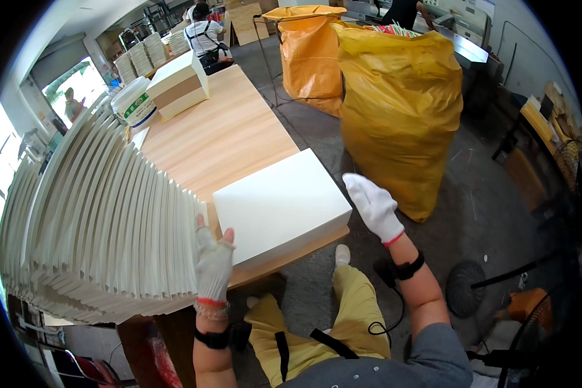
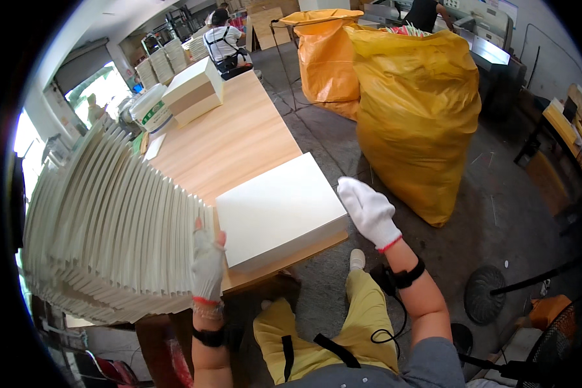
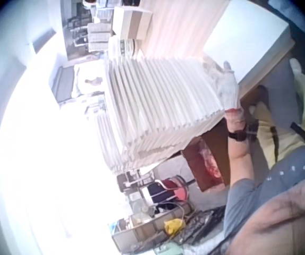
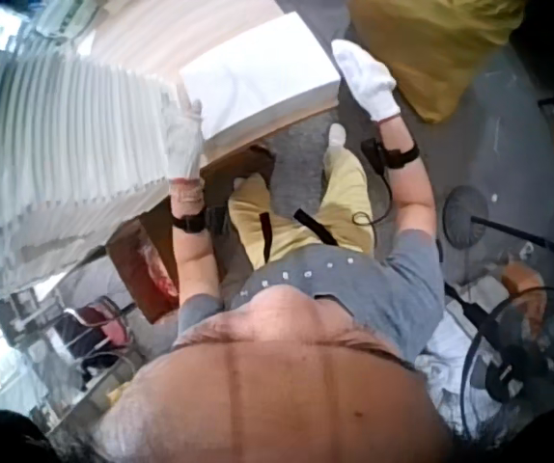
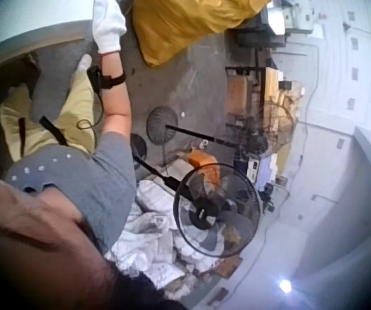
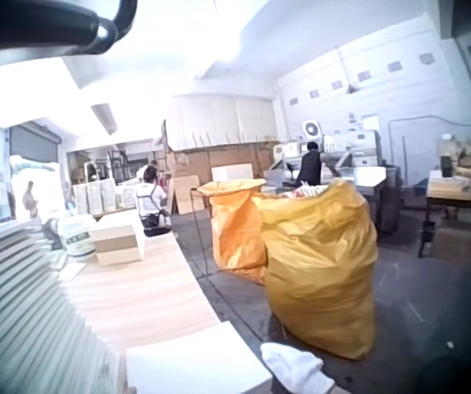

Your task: The person stacks folded white paper sheets into a pile, checks their alignment by hand, and adds them to a large stack on the table.

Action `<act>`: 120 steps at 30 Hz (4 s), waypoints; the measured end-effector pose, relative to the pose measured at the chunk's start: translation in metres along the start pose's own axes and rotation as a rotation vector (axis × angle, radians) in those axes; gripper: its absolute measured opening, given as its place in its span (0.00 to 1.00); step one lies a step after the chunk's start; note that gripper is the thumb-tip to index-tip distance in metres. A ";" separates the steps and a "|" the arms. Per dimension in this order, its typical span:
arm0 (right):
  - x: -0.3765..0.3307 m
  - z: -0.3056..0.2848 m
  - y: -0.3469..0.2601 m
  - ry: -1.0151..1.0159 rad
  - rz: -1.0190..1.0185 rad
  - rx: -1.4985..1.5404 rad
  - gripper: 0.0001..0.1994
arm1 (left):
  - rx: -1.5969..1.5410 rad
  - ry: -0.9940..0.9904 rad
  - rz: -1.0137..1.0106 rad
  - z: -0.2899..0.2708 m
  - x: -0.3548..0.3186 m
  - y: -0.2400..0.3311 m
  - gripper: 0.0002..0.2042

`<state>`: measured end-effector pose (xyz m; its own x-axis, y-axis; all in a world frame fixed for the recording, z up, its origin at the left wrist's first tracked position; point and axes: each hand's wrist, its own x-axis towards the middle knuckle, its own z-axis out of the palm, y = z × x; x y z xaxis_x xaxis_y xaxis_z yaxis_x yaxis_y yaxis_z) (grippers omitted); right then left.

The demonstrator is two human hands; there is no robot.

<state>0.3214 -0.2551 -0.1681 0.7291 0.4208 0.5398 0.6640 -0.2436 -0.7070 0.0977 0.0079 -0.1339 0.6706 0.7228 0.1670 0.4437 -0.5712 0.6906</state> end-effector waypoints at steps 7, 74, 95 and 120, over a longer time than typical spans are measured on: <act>0.096 0.059 0.075 -0.310 0.417 0.853 0.22 | -0.596 0.005 -0.014 0.053 -0.046 -0.104 0.36; 0.039 0.032 -0.033 0.306 -0.754 -0.478 0.11 | -0.192 -0.448 0.637 0.061 0.035 0.050 0.17; 0.036 0.027 -0.040 0.170 -0.579 -0.266 0.04 | -0.236 -0.251 0.829 0.069 0.033 0.055 0.14; 0.036 0.022 -0.031 0.204 -0.592 -0.164 0.04 | 0.038 -0.252 0.862 0.073 0.034 0.058 0.15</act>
<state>0.3233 -0.2129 -0.1365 0.2381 0.3546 0.9042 0.9683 -0.1585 -0.1929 0.1899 -0.0288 -0.1390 0.8883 -0.0670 0.4544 -0.2577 -0.8916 0.3723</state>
